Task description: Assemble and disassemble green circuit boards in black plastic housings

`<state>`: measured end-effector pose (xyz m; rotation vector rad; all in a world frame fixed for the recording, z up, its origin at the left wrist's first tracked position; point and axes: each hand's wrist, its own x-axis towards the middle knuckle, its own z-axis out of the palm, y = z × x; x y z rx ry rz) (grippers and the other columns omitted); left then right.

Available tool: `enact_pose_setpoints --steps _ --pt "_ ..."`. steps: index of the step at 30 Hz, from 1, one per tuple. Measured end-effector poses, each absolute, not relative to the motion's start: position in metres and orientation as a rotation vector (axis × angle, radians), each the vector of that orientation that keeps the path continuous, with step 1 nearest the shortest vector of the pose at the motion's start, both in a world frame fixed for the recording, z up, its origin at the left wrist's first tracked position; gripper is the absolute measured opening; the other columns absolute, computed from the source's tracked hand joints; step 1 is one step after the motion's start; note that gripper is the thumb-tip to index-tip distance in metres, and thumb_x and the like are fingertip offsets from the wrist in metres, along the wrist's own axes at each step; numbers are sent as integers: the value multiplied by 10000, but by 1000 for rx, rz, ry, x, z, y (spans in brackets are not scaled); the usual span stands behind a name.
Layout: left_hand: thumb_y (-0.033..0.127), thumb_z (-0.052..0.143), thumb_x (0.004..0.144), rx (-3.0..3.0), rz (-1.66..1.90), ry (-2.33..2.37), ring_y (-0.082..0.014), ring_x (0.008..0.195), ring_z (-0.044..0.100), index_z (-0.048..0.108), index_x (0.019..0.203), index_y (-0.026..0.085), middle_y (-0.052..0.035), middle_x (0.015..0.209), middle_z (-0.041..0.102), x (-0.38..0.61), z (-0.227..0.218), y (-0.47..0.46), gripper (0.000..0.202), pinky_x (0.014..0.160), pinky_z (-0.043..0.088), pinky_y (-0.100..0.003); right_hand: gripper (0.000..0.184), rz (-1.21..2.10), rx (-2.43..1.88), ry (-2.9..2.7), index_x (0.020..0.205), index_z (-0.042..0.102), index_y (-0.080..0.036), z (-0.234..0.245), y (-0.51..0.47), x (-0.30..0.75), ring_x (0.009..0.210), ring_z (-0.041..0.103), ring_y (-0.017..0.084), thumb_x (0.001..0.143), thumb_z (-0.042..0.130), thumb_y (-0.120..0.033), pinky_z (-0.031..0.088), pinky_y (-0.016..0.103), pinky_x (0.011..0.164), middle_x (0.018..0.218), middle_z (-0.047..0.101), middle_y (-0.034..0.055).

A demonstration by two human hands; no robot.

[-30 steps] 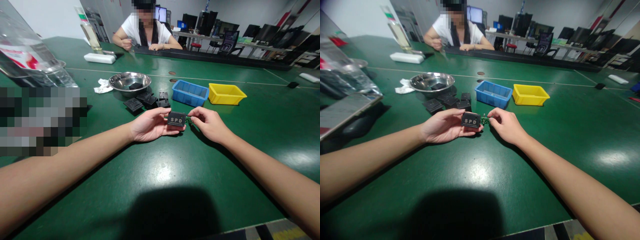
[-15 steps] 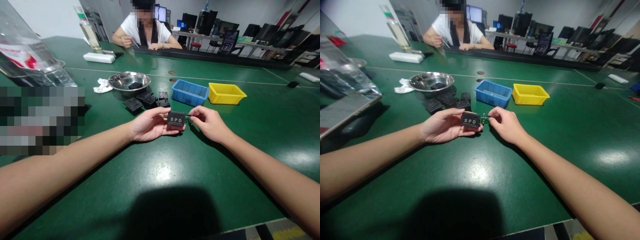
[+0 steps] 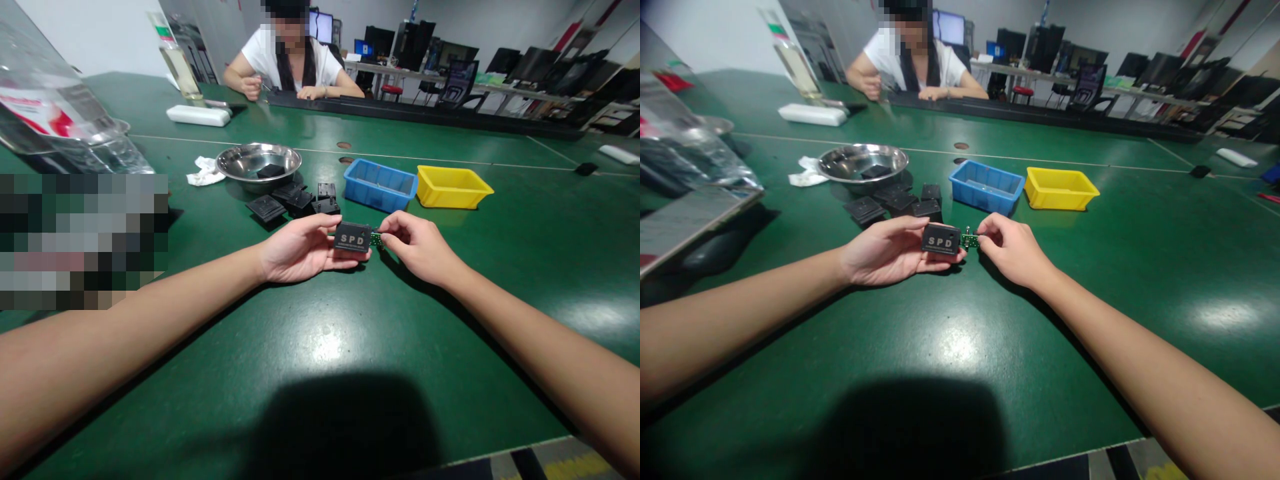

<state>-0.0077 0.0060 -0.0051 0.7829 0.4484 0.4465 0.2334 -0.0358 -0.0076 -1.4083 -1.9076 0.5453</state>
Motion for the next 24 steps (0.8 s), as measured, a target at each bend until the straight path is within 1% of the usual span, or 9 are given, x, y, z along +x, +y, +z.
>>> enact_pose_setpoints --steps 6,10,18,22,24 --pt "329 513 1010 775 448 444 -261 1069 756 639 1201 28 -206 1155 761 -6 -4 6 379 1050 557 -368 63 549 -1400 -1924 869 596 -197 -7 -36 234 662 538 147 865 583 -259 412 290 663 764 641 1" --pt "330 515 1004 769 452 464 -262 1053 761 641 1187 31 -194 1137 766 -6 -4 5 372 983 586 -338 76 539 -1396 -1937 834 579 -200 -8 -36 234 654 516 144 864 581 -270 399 289 656 748 623 -3" --pt "330 524 1008 772 438 423 -255 1075 752 636 1203 30 -199 1166 759 -7 -6 7 375 1073 540 -370 89 547 -1386 -1943 796 542 -213 -8 -36 234 627 488 137 839 594 -271 375 280 632 713 582 -20" --pt "326 524 1003 768 445 439 -260 1063 757 642 1188 31 -191 1146 764 -7 -5 6 368 1009 573 -342 108 547 -1382 -1962 794 541 -213 -8 -37 234 605 463 127 842 604 -287 360 276 624 697 564 -31" --pt "325 522 1005 770 446 442 -260 1066 756 639 1196 31 -195 1155 761 -6 -4 6 370 1011 572 -346 129 547 -1385 -1972 786 541 -212 -7 -37 234 599 461 126 851 605 -303 354 276 623 686 559 -33"
